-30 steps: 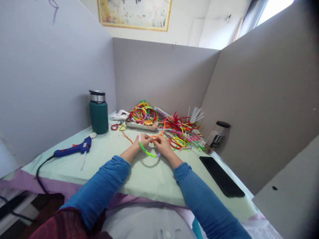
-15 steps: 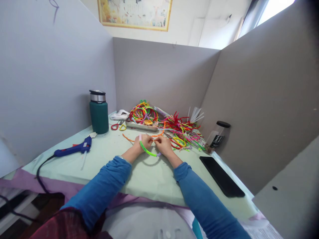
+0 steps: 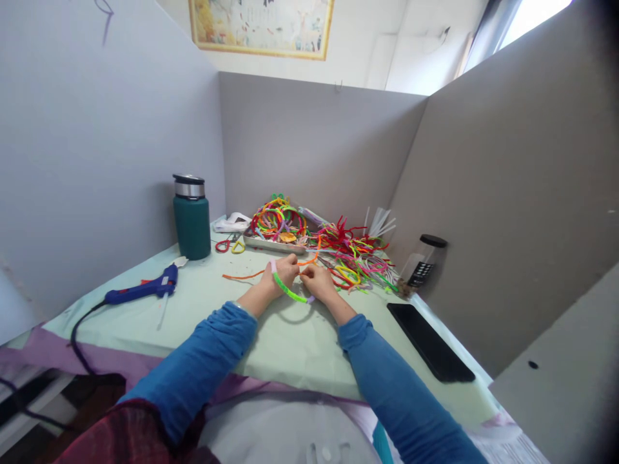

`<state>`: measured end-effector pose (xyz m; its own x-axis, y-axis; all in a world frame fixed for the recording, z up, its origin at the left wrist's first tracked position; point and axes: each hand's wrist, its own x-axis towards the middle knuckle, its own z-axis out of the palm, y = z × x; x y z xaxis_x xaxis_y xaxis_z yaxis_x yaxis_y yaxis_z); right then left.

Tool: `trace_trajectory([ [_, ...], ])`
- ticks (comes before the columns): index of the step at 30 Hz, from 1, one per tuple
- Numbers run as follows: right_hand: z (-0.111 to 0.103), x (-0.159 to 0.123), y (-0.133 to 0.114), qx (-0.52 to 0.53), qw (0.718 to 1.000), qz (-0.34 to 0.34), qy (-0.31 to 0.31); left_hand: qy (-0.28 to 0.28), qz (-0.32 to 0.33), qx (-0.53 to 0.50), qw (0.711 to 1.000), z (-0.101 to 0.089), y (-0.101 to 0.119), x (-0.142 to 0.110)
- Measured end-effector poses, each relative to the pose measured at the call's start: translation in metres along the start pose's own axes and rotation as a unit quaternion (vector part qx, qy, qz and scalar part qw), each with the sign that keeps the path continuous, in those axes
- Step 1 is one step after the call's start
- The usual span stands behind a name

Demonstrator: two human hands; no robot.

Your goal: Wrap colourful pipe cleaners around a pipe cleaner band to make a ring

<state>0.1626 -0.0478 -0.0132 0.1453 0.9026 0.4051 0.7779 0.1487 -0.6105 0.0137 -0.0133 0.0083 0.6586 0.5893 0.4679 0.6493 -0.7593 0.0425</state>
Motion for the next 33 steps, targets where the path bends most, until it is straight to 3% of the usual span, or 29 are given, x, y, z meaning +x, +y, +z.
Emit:
trace_trajectory([
  [9, -0.003, -0.002, 0.0, -0.042, 0.998, -0.022, -0.039, -0.006, 0.07, 0.022, 0.997, 0.007, -0.007, 0.001],
  [19, -0.005, -0.003, 0.005, -0.036, 0.994, -0.083, -0.065, -0.024, 0.033, 0.037, 0.998, -0.003, -0.001, -0.002],
  [23, -0.007, -0.003, 0.006, 0.0, 0.994, -0.084, -0.067, -0.015, 0.016, 0.035, 0.999, -0.004, -0.001, -0.002],
  [27, -0.006, -0.001, 0.007, 0.06, 0.994, -0.043, -0.078, -0.022, -0.001, 0.048, 0.999, -0.005, -0.001, -0.001],
  [30, -0.005, 0.002, 0.011, 0.136, 0.984, 0.003, -0.115, -0.04, -0.012, 0.061, 0.997, -0.007, 0.001, 0.0],
  [33, -0.007, 0.005, 0.017, 0.204, 0.966, 0.005, -0.158, -0.058, -0.009, 0.07, 0.996, -0.009, 0.004, 0.0],
])
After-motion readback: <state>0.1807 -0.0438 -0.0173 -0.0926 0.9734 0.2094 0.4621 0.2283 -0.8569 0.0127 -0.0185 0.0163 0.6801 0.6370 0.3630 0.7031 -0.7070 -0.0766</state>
